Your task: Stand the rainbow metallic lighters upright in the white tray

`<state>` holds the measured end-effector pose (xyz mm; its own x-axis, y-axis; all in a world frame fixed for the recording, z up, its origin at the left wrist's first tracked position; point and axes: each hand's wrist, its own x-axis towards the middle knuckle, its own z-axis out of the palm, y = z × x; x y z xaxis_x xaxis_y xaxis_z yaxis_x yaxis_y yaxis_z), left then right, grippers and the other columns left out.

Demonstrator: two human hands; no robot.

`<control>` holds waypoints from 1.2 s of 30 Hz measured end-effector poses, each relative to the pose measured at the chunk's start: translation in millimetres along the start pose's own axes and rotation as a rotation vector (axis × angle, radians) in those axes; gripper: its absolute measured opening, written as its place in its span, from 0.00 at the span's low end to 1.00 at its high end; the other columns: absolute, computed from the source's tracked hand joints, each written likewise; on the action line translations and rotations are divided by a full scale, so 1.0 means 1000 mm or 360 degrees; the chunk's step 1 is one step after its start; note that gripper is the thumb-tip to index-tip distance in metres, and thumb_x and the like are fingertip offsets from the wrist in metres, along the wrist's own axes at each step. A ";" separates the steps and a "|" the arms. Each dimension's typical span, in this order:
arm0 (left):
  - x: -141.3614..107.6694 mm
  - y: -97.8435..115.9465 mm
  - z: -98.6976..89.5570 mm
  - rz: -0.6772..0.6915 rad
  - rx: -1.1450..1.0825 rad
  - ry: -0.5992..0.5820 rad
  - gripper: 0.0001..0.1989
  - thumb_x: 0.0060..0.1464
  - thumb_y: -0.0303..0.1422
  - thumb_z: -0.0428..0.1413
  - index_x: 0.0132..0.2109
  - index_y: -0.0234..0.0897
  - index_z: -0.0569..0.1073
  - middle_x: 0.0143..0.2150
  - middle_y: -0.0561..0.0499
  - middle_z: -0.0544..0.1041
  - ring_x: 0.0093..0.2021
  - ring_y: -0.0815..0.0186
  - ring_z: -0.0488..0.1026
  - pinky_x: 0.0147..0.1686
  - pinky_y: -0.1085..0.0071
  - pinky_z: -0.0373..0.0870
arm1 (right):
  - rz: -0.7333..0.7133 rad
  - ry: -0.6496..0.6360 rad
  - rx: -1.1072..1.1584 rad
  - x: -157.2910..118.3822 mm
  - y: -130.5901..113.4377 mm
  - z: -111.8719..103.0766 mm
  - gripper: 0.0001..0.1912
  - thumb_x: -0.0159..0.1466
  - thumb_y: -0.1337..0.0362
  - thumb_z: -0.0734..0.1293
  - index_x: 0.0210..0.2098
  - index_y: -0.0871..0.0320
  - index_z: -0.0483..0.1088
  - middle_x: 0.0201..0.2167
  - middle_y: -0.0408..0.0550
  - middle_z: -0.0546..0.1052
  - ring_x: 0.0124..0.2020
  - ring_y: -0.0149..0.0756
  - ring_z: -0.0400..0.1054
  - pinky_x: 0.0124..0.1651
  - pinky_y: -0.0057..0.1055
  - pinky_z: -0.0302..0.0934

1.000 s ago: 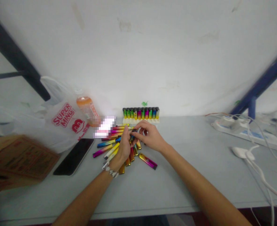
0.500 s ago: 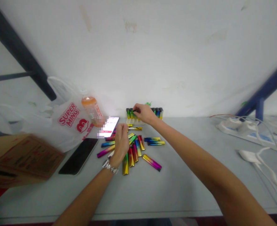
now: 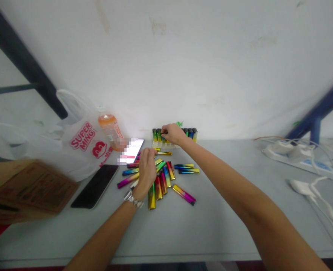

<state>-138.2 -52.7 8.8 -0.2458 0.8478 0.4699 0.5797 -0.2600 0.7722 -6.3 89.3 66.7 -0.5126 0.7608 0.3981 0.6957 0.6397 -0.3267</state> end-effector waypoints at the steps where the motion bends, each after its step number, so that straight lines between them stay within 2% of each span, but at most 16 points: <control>1: 0.000 0.000 0.000 0.0003 0.0017 -0.0008 0.14 0.67 0.33 0.40 0.34 0.42 0.65 0.37 0.47 0.70 0.46 0.57 0.67 0.51 0.58 0.64 | 0.0010 -0.0007 -0.0054 -0.001 -0.002 -0.002 0.08 0.62 0.67 0.69 0.39 0.60 0.80 0.38 0.50 0.80 0.39 0.37 0.73 0.47 0.31 0.63; 5: 0.001 -0.001 -0.001 0.0032 0.0092 -0.0033 0.15 0.67 0.31 0.40 0.33 0.41 0.65 0.38 0.45 0.71 0.46 0.55 0.67 0.52 0.56 0.63 | 0.0082 -0.0002 -0.0343 -0.006 -0.015 -0.009 0.12 0.65 0.60 0.67 0.43 0.56 0.80 0.51 0.53 0.71 0.42 0.39 0.72 0.44 0.33 0.63; 9: 0.000 0.001 -0.001 0.0038 0.0141 -0.0052 0.15 0.66 0.31 0.39 0.33 0.41 0.65 0.38 0.44 0.71 0.46 0.54 0.66 0.52 0.55 0.63 | 0.0124 -0.0053 -0.0470 -0.015 -0.023 -0.009 0.18 0.70 0.54 0.61 0.50 0.51 0.78 0.51 0.54 0.67 0.42 0.41 0.72 0.42 0.35 0.64; 14: -0.003 0.004 0.001 0.0051 0.0123 -0.0072 0.15 0.65 0.30 0.39 0.33 0.42 0.66 0.38 0.45 0.71 0.45 0.54 0.67 0.52 0.55 0.63 | 0.0175 -0.0071 -0.0511 -0.023 -0.023 -0.005 0.21 0.72 0.55 0.57 0.57 0.48 0.74 0.50 0.55 0.66 0.44 0.43 0.73 0.45 0.37 0.65; 16: -0.004 0.005 0.001 0.0050 0.0096 -0.0086 0.15 0.66 0.30 0.38 0.33 0.42 0.65 0.38 0.45 0.71 0.46 0.54 0.67 0.52 0.55 0.63 | 0.0177 -0.0116 -0.0531 -0.027 -0.024 -0.004 0.22 0.72 0.56 0.56 0.61 0.48 0.70 0.51 0.55 0.66 0.45 0.44 0.72 0.46 0.37 0.65; 20: -0.004 0.006 0.002 0.0036 0.0043 -0.0085 0.16 0.66 0.32 0.38 0.32 0.42 0.64 0.37 0.45 0.71 0.46 0.54 0.67 0.52 0.55 0.63 | 0.0200 -0.0105 -0.0493 -0.044 -0.024 -0.003 0.29 0.71 0.55 0.58 0.70 0.48 0.55 0.55 0.58 0.64 0.44 0.44 0.72 0.43 0.36 0.66; 22: -0.003 0.006 0.003 0.0011 0.0024 -0.0097 0.16 0.67 0.33 0.38 0.32 0.41 0.64 0.37 0.46 0.71 0.46 0.55 0.67 0.53 0.56 0.62 | 0.0245 -0.0009 -0.0380 -0.060 -0.023 -0.003 0.28 0.71 0.56 0.58 0.69 0.49 0.56 0.54 0.56 0.65 0.43 0.42 0.72 0.43 0.35 0.65; 24: -0.003 0.006 0.004 -0.0008 0.0028 -0.0144 0.15 0.67 0.34 0.40 0.32 0.41 0.65 0.37 0.46 0.71 0.46 0.57 0.67 0.52 0.57 0.63 | 0.0295 0.0077 -0.0265 -0.082 -0.020 -0.005 0.21 0.70 0.59 0.58 0.61 0.52 0.67 0.52 0.54 0.67 0.45 0.41 0.71 0.45 0.34 0.65; 26: -0.004 0.008 0.007 0.0007 0.0060 -0.0200 0.14 0.67 0.35 0.42 0.33 0.40 0.66 0.38 0.47 0.72 0.45 0.58 0.68 0.51 0.59 0.64 | 0.0310 0.0065 -0.0193 -0.108 -0.017 -0.008 0.16 0.67 0.62 0.61 0.52 0.54 0.73 0.49 0.51 0.69 0.46 0.41 0.70 0.47 0.35 0.64; 28: -0.006 0.011 0.009 0.0050 0.0097 -0.0248 0.13 0.66 0.35 0.43 0.34 0.40 0.67 0.38 0.47 0.72 0.45 0.58 0.69 0.49 0.61 0.65 | 0.0304 -0.0006 -0.0151 -0.135 -0.016 -0.012 0.13 0.63 0.62 0.65 0.47 0.53 0.73 0.48 0.49 0.70 0.47 0.42 0.70 0.46 0.34 0.64; 32: -0.011 0.016 0.014 0.0125 0.0155 -0.0331 0.13 0.66 0.34 0.44 0.33 0.39 0.68 0.37 0.48 0.72 0.44 0.59 0.69 0.47 0.62 0.65 | 0.0210 -0.0105 -0.0141 -0.175 -0.017 -0.016 0.16 0.61 0.55 0.68 0.47 0.52 0.73 0.48 0.49 0.70 0.47 0.41 0.70 0.43 0.33 0.64; 36: -0.014 0.018 0.016 0.0162 0.0199 -0.0381 0.13 0.65 0.34 0.46 0.33 0.39 0.69 0.37 0.48 0.71 0.44 0.58 0.69 0.47 0.61 0.65 | 0.0160 -0.0173 -0.0087 -0.182 -0.011 -0.010 0.19 0.64 0.53 0.68 0.52 0.51 0.72 0.49 0.48 0.70 0.46 0.38 0.70 0.42 0.31 0.63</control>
<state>-111.9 -61.5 9.0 0.0005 0.9091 0.4167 0.6872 -0.3030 0.6603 84.5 -57.1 6.8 -0.4884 0.8300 0.2693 0.7712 0.5550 -0.3118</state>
